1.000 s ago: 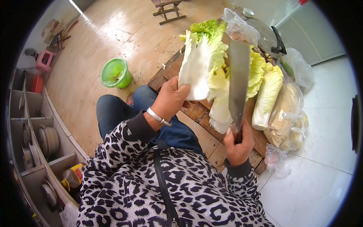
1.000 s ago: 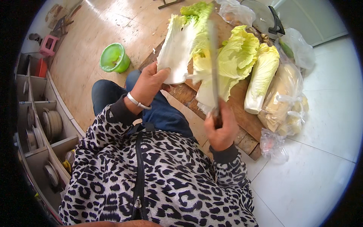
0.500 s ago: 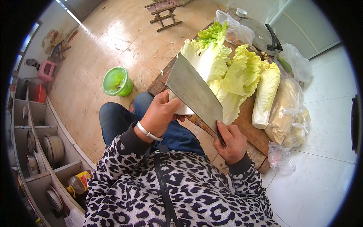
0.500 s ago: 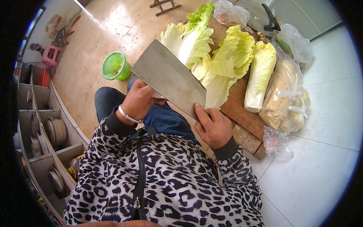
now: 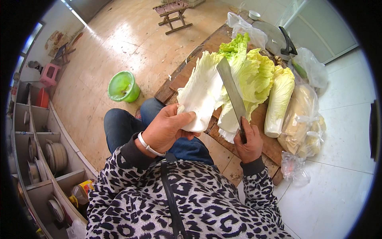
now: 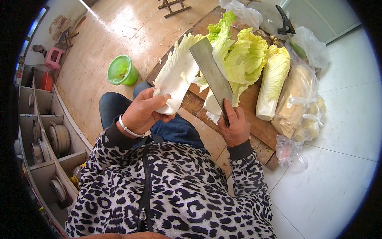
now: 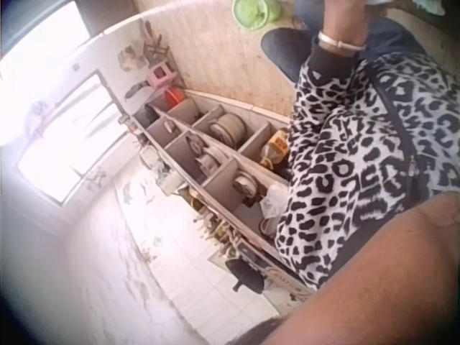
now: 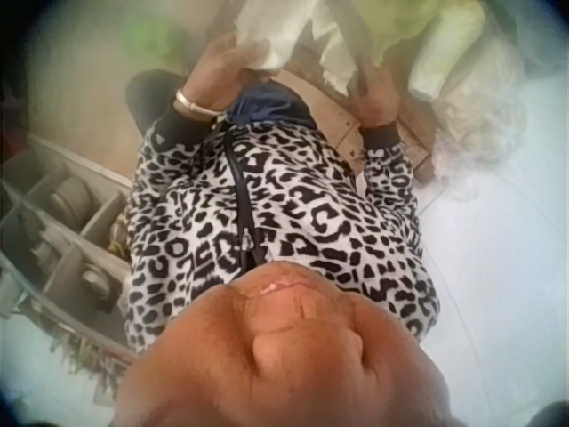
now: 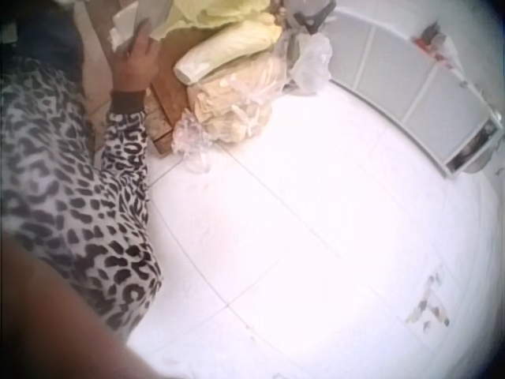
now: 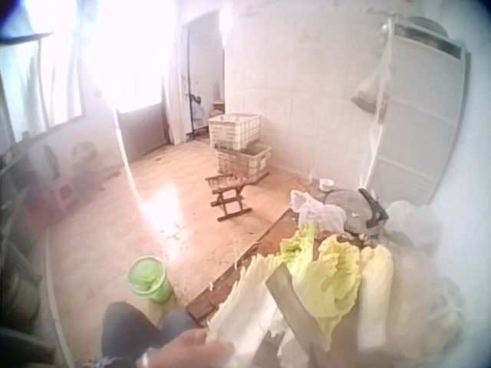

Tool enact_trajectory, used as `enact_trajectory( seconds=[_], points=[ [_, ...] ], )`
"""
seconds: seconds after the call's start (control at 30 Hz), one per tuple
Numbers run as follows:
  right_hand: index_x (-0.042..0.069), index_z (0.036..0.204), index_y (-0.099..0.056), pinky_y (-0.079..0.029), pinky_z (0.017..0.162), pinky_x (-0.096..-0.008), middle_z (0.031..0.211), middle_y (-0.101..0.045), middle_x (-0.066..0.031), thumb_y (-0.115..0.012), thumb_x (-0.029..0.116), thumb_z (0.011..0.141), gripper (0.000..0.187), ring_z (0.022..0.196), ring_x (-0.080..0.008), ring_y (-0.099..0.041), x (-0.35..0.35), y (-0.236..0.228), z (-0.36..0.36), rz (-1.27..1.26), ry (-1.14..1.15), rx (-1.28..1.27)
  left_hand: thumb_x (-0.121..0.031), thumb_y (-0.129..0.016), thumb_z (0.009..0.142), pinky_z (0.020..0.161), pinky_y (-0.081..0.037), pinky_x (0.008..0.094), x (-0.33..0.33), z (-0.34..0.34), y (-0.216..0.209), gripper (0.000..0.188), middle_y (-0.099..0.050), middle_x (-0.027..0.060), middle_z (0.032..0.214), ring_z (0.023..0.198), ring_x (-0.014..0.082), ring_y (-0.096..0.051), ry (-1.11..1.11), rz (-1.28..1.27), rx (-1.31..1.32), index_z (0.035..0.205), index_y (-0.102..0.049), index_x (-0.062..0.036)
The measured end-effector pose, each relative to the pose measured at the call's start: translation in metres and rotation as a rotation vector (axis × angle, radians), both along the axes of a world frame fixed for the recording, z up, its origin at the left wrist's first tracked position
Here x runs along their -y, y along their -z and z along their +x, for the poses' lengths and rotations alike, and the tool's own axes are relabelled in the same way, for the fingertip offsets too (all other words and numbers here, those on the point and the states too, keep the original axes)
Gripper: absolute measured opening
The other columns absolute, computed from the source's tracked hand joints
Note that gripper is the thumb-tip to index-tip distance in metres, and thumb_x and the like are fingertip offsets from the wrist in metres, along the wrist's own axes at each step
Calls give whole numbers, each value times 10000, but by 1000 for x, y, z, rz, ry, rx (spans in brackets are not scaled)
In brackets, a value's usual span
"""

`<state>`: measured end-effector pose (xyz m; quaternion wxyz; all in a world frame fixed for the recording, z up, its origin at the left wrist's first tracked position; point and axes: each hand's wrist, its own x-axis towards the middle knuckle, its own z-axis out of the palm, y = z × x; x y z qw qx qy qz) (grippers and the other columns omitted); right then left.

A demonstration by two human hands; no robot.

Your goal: The person sits on the floor and uses a cleaver to chop napa cabbage on a wooden cutting board. They remove outer leaves, slice the cabbage into small pieces, and transfer the chopped pieces into a white colander.

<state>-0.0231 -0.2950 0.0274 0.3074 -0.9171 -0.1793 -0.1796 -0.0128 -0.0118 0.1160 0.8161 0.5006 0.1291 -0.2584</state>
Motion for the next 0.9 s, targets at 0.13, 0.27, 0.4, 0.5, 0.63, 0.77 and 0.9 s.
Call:
enact_trajectory(
  seconds=[0.13,0.27,0.4,0.5,0.63,0.77,0.9],
  points=[
    [64,1352,-619,-516,619,-356,876,-577,-124,-704,-10,803,560,699,-265,-609,-6,-1,5,3,40,-23,-186,-609,1001,649,-540,269,-1,0,-4,314,-716,108,1036,788,156,-692,34,-33,-28,1248,-561,2],
    [57,1349,-620,-521,630,-352,883,-587,-126,-697,-9,806,552,705,-263,-614,-11,-9,11,26,66,-26,-183,-641,985,600,-534,266,1,-8,-12,297,-709,92,969,747,159,-690,-13,100,-16,1202,-602,16],
    [45,1340,-625,-525,640,-347,890,-595,-131,-690,-2,815,531,711,-270,-617,-11,-16,9,11,5,-22,-177,-631,986,596,-530,255,-2,-8,-18,298,-712,86,939,734,142,-685,86,191,20,1209,-602,17],
    [60,1346,-626,-526,642,-346,887,-595,-128,-699,17,825,528,706,-261,-618,-11,-13,12,72,50,-31,-171,-626,985,593,-527,250,-9,-12,-22,303,-712,82,925,721,132,-680,126,189,47,1217,-600,21],
    [57,1376,-603,-504,624,-293,892,-619,-42,-693,39,877,508,693,-136,-585,-8,-6,22,366,95,-184,-173,-629,982,588,-523,249,-25,-20,-24,324,-713,75,916,702,125,-674,154,187,80,1235,-599,28],
    [-17,1402,-542,-470,623,-212,995,-648,12,-644,12,928,486,725,-25,-542,3,-14,21,776,63,-418,-187,-642,979,582,-533,244,-45,-16,-16,340,-717,65,916,699,119,-676,165,288,32,1243,-606,24],
    [-20,1430,-499,-503,608,-231,971,-659,-23,-636,19,939,511,693,-52,-566,9,-34,19,975,-13,-439,-212,-651,973,595,-518,222,-61,-11,-5,287,-716,35,888,684,76,-641,193,227,70,1156,-670,8]
  ],
)
